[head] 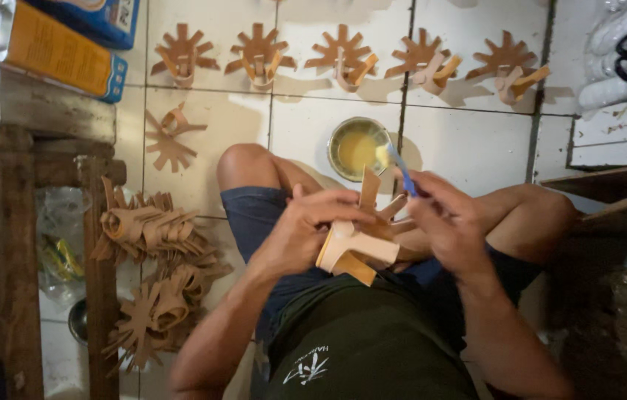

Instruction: The person sits on the floor and repeatedly applies a yellow liquid to star-shaped wooden craft parts using a small brush. They dip the brush into a metal bowl, coat the edges and surfaces of each piece, then place the finished parts on the tiled floor in rows.

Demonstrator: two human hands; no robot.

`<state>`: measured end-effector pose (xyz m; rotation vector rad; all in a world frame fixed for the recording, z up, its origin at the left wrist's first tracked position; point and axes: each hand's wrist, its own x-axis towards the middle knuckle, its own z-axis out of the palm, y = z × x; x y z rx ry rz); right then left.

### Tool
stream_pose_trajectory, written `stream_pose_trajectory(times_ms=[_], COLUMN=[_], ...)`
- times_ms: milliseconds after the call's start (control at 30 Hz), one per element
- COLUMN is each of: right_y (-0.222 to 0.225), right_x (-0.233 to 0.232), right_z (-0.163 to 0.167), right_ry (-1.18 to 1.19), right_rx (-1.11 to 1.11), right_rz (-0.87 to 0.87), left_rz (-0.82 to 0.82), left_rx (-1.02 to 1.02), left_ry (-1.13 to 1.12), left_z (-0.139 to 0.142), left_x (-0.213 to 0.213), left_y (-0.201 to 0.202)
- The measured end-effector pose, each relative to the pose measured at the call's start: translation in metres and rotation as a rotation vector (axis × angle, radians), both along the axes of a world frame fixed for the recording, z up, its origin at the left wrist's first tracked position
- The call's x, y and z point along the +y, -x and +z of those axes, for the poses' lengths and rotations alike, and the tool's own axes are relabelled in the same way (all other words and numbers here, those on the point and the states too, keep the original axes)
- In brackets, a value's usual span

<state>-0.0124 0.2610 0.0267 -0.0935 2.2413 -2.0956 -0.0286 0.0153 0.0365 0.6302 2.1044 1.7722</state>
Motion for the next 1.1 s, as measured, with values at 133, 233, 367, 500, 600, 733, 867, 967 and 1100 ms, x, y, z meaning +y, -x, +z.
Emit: stream_pose_trajectory(times_ms=[133,233,367,500,600,733,867,967,1100], right_y=[-0.002,-0.003,0.001,0.0,-0.005,-0.005,0.005,0.01,0.003], right_x=[0.007,0.007,0.009,0.015,0.016,0.019,0.022,0.026,0.031], right_z=[0.027,0.032,0.028,0.029,0.032,0.032,0.027,0.025,0.03], right_ry=[-0.287,-0.349,-0.366,-0.441,-0.452,-0.342,-0.52,-0.419,-0.463], right_rx=[0.254,0.276,0.25,0.308,0.282,0.325,0.252,0.187,0.301], right_rz=[0.039,0.052,0.029,0.021,0.033,0.044,0.046,-0.097,-0.088], left_rz=[0.026,0.007,-0.013,-0.024,-0.048,-0.076,-0.118,-0.06,-0.072], left_rx=[-0.041,-0.06,-0.017,-0.048,-0.064,-0.053,0.161,-0.116,-0.101], left_ry=[0.027,-0.012,-0.009,-0.007,-0.006,-0.017,0.093,-0.012,0.009], left_z=[0.006,0.01,0.015,0.017,0.018,0.018,0.019,0.021,0.02], left_x=[-0.014,-0.015,-0.014,-0.017,-0.018,-0.016,-0.015,-0.02,-0.023], left_y=[0.006,0.008,0.01,0.012,0.014,0.015,0.013,0.013,0.016])
